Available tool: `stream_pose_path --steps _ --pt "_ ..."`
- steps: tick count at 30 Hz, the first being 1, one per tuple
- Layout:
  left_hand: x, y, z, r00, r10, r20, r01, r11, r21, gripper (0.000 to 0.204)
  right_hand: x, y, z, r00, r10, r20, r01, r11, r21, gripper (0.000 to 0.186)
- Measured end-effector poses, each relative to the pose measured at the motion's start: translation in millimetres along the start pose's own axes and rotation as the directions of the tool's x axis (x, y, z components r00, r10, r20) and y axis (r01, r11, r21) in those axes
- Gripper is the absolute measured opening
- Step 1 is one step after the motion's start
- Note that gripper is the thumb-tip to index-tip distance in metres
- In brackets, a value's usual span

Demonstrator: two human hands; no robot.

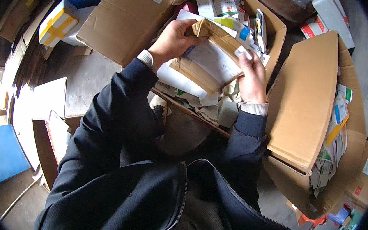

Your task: The person opens and closes cardboard boxes, then sorts through small paper and cardboard items inside, picking them up, briefly inspecting them, and placing them back into the boxes. The person also moves a red plastic bag and shifts boxes around the floor.

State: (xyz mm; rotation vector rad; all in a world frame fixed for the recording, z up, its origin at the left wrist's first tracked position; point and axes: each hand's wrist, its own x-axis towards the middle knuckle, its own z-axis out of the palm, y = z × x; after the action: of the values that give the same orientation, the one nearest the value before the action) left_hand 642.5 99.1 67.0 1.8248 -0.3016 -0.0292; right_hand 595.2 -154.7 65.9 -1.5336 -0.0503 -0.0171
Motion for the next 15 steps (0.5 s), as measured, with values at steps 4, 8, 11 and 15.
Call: stream_pose_path --steps 4,8,11,15 --pt "3 10 3 0.998 0.065 -0.012 -0.056 0.935 0.35 0.045 -3 21 6 0.999 0.03 -0.033 -0.028 0.998 0.047 0.039" --pt "-6 18 14 0.979 -0.05 0.197 0.087 0.979 -0.184 0.057 -12 32 13 0.932 -0.223 -0.285 0.035 0.839 -0.543 0.015" --pt "-8 12 20 0.993 -0.119 0.028 0.12 0.99 -0.072 0.037 -22 18 16 0.908 -0.325 -0.265 0.091 0.769 -0.633 0.013" --pt "-2 6 24 0.98 0.03 -0.199 -0.067 0.981 -0.184 0.028 -26 -2 26 0.954 -0.156 -0.256 0.202 0.966 0.163 0.023"
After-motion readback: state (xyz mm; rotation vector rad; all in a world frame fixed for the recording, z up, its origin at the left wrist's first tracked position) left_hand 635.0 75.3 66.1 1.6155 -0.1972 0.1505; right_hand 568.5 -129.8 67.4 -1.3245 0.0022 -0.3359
